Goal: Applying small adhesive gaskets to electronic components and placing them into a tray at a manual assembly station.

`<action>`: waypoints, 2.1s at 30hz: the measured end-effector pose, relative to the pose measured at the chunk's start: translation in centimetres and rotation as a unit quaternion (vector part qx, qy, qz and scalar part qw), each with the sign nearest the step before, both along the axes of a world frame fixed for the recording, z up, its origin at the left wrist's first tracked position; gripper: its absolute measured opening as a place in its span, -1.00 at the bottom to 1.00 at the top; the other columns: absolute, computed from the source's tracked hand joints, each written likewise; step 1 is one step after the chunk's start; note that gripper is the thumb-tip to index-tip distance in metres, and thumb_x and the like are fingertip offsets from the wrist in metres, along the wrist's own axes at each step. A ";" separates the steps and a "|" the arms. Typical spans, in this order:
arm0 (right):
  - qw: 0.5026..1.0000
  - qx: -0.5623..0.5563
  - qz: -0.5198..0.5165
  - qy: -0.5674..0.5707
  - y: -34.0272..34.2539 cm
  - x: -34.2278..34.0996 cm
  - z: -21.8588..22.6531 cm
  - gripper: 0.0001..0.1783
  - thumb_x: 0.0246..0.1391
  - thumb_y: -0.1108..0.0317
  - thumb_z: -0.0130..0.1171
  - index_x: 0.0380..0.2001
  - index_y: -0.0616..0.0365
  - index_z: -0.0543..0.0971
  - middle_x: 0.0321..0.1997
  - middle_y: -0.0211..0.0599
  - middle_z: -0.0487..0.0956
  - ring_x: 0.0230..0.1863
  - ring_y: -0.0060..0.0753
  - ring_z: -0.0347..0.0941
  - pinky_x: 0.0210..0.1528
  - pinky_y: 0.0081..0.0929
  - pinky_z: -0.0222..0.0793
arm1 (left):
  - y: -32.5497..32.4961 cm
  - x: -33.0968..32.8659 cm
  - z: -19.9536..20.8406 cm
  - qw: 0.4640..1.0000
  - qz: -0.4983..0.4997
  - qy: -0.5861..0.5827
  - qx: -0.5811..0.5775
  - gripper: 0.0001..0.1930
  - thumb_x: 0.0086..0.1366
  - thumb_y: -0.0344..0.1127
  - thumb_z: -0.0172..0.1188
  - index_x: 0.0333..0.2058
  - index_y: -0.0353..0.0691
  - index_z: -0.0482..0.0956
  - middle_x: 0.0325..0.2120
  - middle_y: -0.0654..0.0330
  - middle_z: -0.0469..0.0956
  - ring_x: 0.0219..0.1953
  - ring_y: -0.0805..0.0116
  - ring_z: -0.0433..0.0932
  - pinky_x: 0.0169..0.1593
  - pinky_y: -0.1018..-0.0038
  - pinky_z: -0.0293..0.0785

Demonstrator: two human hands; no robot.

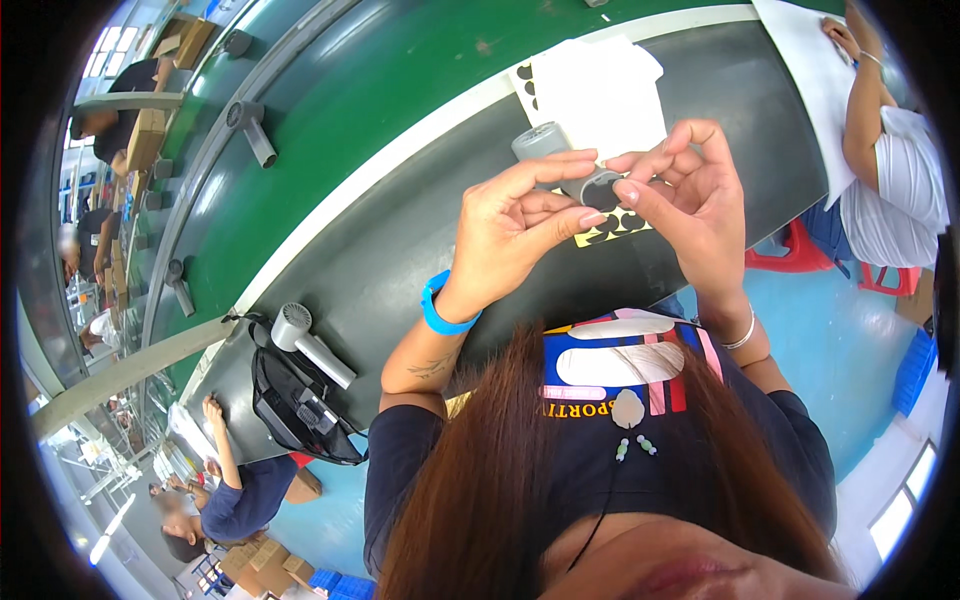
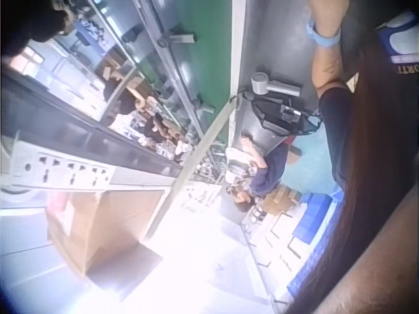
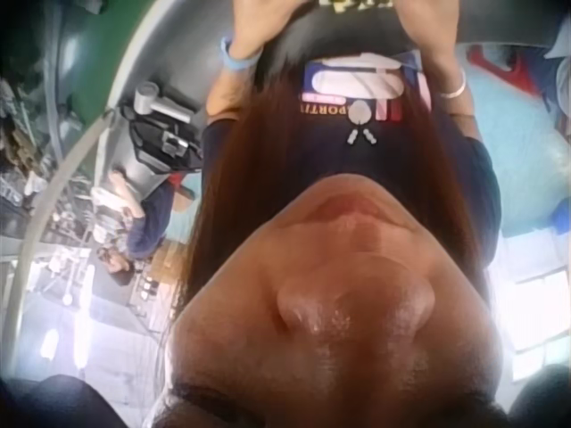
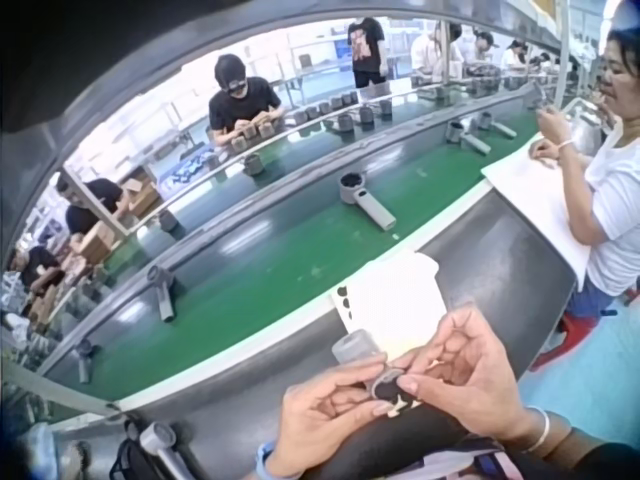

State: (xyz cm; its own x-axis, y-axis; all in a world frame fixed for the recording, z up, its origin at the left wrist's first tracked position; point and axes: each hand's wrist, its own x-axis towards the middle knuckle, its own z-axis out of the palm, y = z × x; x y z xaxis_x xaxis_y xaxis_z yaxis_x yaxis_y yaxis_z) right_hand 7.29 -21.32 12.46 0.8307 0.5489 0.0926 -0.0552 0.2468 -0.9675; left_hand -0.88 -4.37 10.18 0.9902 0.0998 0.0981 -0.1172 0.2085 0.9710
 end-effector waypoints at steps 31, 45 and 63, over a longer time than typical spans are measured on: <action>1.000 -0.008 0.008 0.009 -0.4 0.2 0.1 -0.55 -0.04 0.67 0.21 -0.17 0.13 0.23 -0.41 -0.28 0.55 -0.06 -0.32 0.51 -0.14 -0.55 0.43 | -0.2 -0.1 -0.2 1.000 -0.004 -0.004 -0.001 -0.65 0.13 -0.67 0.20 -0.06 -0.45 0.47 0.04 -0.09 0.43 -0.12 0.21 0.60 -0.05 0.44 0.60; 1.000 -0.025 -0.001 -0.006 -0.2 0.2 0.2 -0.55 -0.05 0.69 0.20 -0.18 0.12 0.23 -0.41 -0.28 0.55 -0.08 -0.37 0.51 -0.06 -0.50 0.42 | -0.4 0.0 -0.2 1.000 -0.001 -0.009 -0.007 -0.65 0.13 -0.67 0.21 -0.07 -0.44 0.48 0.04 -0.09 0.43 -0.12 0.21 0.59 -0.05 0.44 0.60; 0.963 -0.182 -0.050 -0.194 -0.5 -1.0 1.5 -0.55 0.02 0.60 0.15 -0.06 0.17 0.21 -0.39 -0.33 0.54 -0.27 -0.55 0.49 -0.19 -0.63 0.35 | -1.0 -0.1 -0.1 1.000 0.023 0.000 -0.002 -0.71 0.15 -0.62 0.22 -0.12 -0.43 0.51 0.00 -0.04 0.48 -0.20 0.37 0.61 -0.14 0.56 0.61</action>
